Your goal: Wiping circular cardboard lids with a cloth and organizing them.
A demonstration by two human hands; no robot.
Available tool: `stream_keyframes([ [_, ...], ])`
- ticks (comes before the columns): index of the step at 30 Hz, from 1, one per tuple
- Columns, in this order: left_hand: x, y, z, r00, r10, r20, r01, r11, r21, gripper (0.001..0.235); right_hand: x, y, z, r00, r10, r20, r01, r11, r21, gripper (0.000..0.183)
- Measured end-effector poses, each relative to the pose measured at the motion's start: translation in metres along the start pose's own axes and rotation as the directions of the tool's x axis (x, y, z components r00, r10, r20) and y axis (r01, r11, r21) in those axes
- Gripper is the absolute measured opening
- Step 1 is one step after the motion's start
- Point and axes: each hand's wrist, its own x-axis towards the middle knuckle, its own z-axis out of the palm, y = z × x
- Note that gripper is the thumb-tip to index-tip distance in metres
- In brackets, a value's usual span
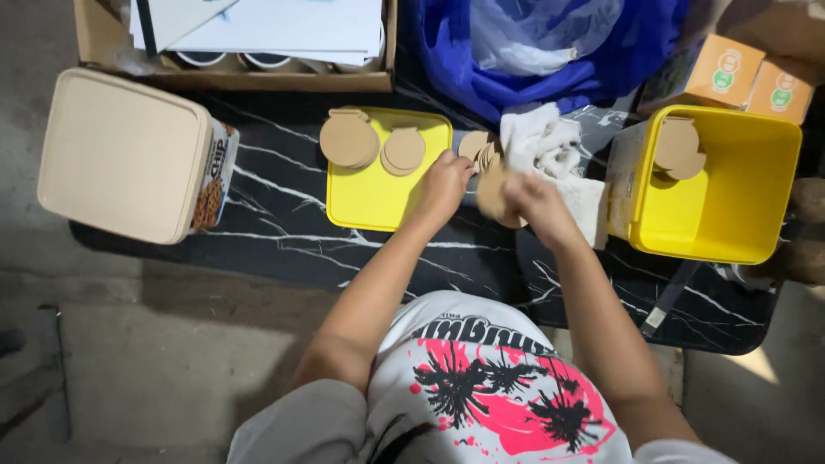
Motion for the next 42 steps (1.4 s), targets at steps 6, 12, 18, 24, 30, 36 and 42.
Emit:
stream_keyframes([
  [6,0.019,0.007,-0.007,0.993,0.115,-0.025,-0.118,0.95,-0.288,0.012,-0.025,0.007,0.017,0.982,-0.182,0.045,0.139,0.543,-0.828,0.029],
  [12,0.028,0.011,0.007,0.994,0.077,0.073,-0.028,0.856,-0.516,0.018,-0.031,-0.001,0.027,0.757,-0.651,0.066,0.215,0.151,-0.965,0.028],
  [18,0.032,0.006,0.016,0.995,0.035,0.095,0.022,0.843,-0.537,0.021,-0.007,-0.017,0.034,0.643,-0.744,0.182,0.32,0.045,-0.946,0.09],
  [24,0.031,0.006,0.021,0.989,0.07,0.128,0.016,0.819,-0.574,0.017,0.015,-0.008,0.009,0.615,-0.747,0.251,0.305,-0.069,-0.95,0.07],
  [30,0.038,-0.008,0.069,0.994,0.1,0.032,-0.039,0.636,-0.771,0.013,0.022,-0.015,-0.011,0.585,-0.751,0.307,0.391,-0.07,-0.918,0.054],
  [36,0.033,0.015,0.071,0.974,-0.025,0.227,0.219,0.386,-0.896,0.006,0.003,-0.032,-0.016,0.606,-0.766,0.216,0.49,0.146,-0.859,0.048],
  [42,0.031,0.01,0.068,0.957,-0.001,0.289,0.289,0.008,-0.957,0.007,-0.007,-0.04,-0.011,0.626,-0.762,0.166,0.527,0.257,-0.81,0.041],
])
